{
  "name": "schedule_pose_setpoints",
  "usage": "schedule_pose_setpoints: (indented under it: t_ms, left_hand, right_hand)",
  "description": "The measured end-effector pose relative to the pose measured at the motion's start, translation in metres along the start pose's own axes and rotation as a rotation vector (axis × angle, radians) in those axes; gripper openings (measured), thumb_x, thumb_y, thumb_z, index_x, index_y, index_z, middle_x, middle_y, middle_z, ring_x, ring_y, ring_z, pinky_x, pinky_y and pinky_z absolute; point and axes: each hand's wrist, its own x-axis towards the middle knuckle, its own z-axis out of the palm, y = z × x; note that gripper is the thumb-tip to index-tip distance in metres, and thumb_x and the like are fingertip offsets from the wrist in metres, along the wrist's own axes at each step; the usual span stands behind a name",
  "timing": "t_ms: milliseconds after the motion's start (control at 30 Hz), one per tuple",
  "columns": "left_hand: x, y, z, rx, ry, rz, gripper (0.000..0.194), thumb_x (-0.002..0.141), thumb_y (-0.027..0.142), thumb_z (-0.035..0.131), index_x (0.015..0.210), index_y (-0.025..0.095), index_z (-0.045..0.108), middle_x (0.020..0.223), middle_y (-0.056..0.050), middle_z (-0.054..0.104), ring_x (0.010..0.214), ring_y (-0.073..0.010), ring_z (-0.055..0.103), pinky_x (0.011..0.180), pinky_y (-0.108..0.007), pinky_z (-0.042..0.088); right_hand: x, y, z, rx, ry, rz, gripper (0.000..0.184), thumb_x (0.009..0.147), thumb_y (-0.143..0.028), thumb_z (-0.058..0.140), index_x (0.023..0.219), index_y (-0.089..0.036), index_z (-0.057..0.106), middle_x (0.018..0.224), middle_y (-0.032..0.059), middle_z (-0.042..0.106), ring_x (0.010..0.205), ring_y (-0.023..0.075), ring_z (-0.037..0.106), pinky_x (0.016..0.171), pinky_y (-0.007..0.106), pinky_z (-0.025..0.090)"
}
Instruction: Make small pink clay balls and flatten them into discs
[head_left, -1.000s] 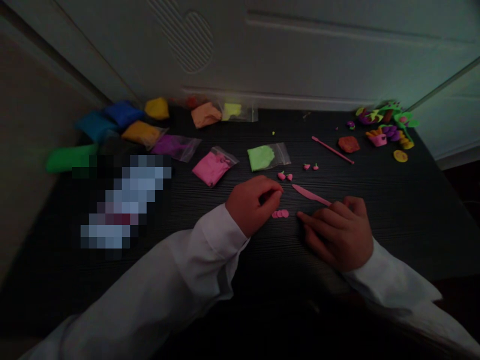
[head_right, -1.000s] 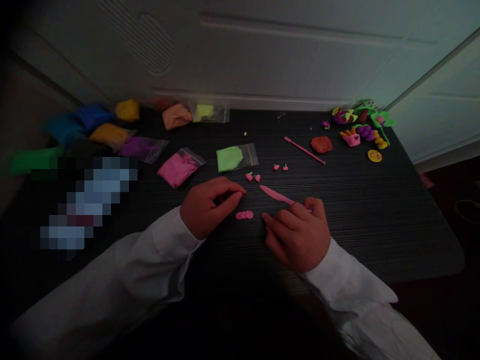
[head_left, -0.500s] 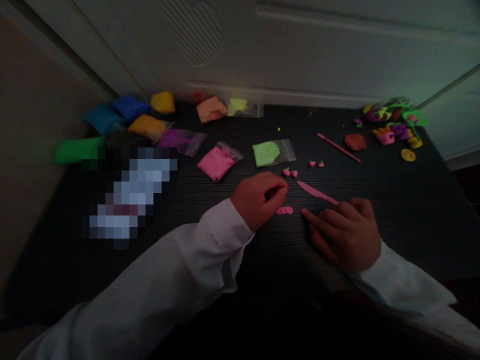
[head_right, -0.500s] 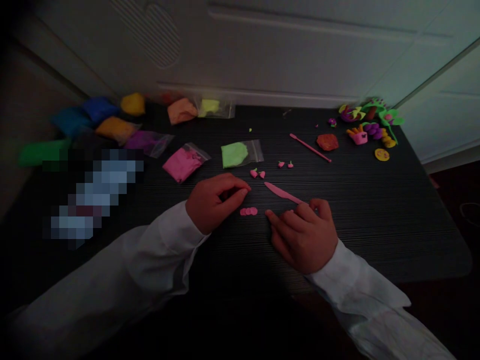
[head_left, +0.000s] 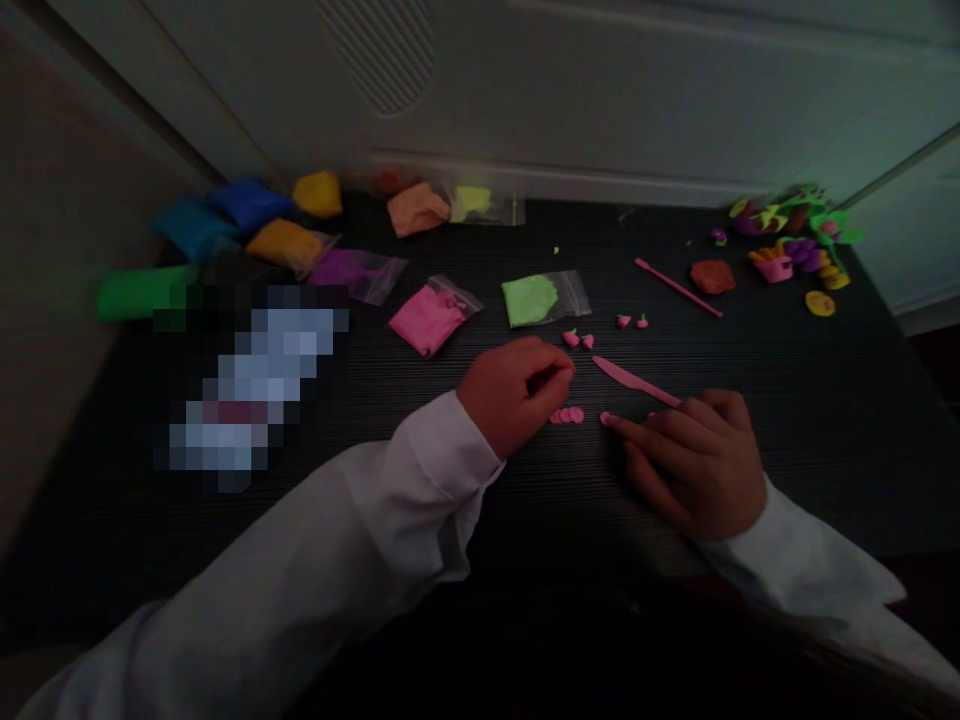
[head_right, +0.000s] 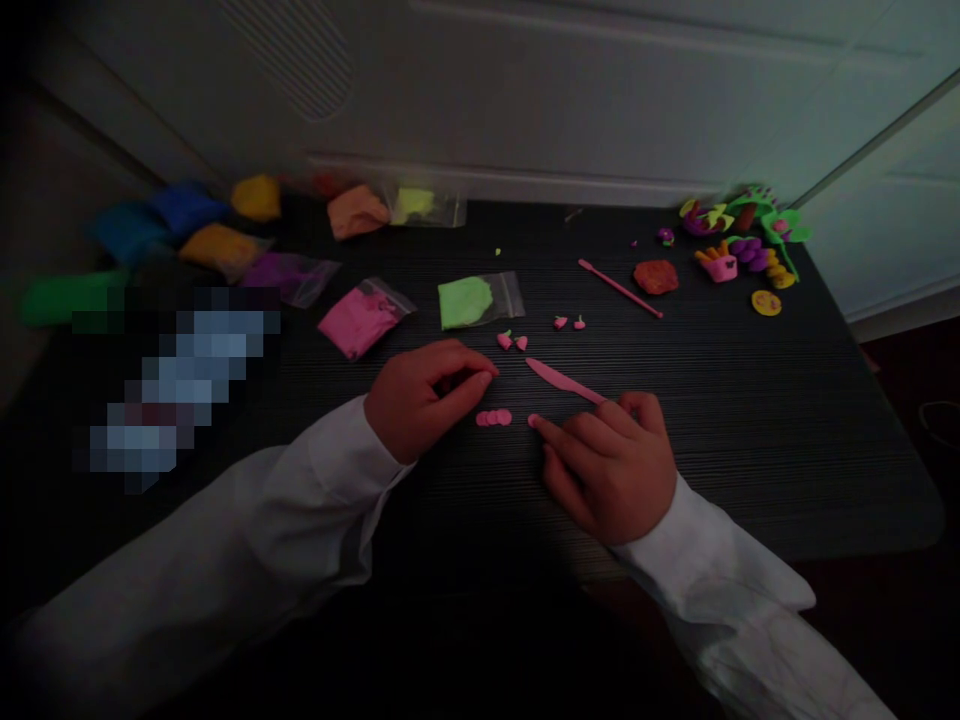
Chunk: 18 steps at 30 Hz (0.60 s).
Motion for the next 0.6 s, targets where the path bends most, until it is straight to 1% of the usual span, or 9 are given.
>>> schedule_pose_setpoints:
  t_ms: [100,333,500,600]
  left_hand:
    - [0.0001,-0.0002,0.0001,-0.002,0.0,0.001,0.015,0.076,0.018,0.046,0.079,0.014,0.06,0.07,0.0,0.056,0.062,-0.0079,0.049,0.058,-0.019,0.038]
    - [0.0005,0.0008,-0.0001,-0.004,-0.007,-0.002,0.015,0.076,0.018,0.046,0.079,0.013,0.06,0.069,0.0,0.055,0.061,-0.0081,0.049,0.057,-0.019,0.038]
    - [0.0004,0.0008,-0.0002,-0.005,-0.004,0.001,0.015,0.077,0.018,0.047,0.079,0.013,0.06,0.069,0.0,0.055,0.061,-0.0081,0.049,0.057,-0.019,0.037]
    - [0.0002,0.0009,-0.0002,-0.005,-0.006,0.001,0.014,0.077,0.017,0.047,0.079,0.013,0.06,0.069,0.0,0.055,0.061,-0.0077,0.049,0.057,-0.019,0.037]
  right_hand:
    - [0.0018,-0.0012,0.0003,0.007,-0.019,-0.004,0.028,0.074,-0.026,0.052,0.101,-0.022,0.058,0.067,-0.0006,0.059,0.064,0.0146,0.046,0.069,0.038,0.027]
    - [0.0007,-0.0001,0.0006,0.011,-0.018,0.001,0.03,0.074,-0.025,0.052,0.103,-0.022,0.057,0.069,-0.0009,0.059,0.065,0.0138,0.045,0.07,0.036,0.026]
    - [0.0026,-0.0008,-0.0002,0.016,-0.057,-0.005,0.029,0.074,-0.026,0.052,0.103,-0.022,0.058,0.069,-0.001,0.06,0.065,0.014,0.046,0.071,0.037,0.026]
    - [0.0034,-0.001,-0.0001,0.02,-0.058,-0.005,0.028,0.075,-0.026,0.051,0.102,-0.022,0.058,0.069,-0.001,0.06,0.065,0.014,0.046,0.071,0.037,0.026]
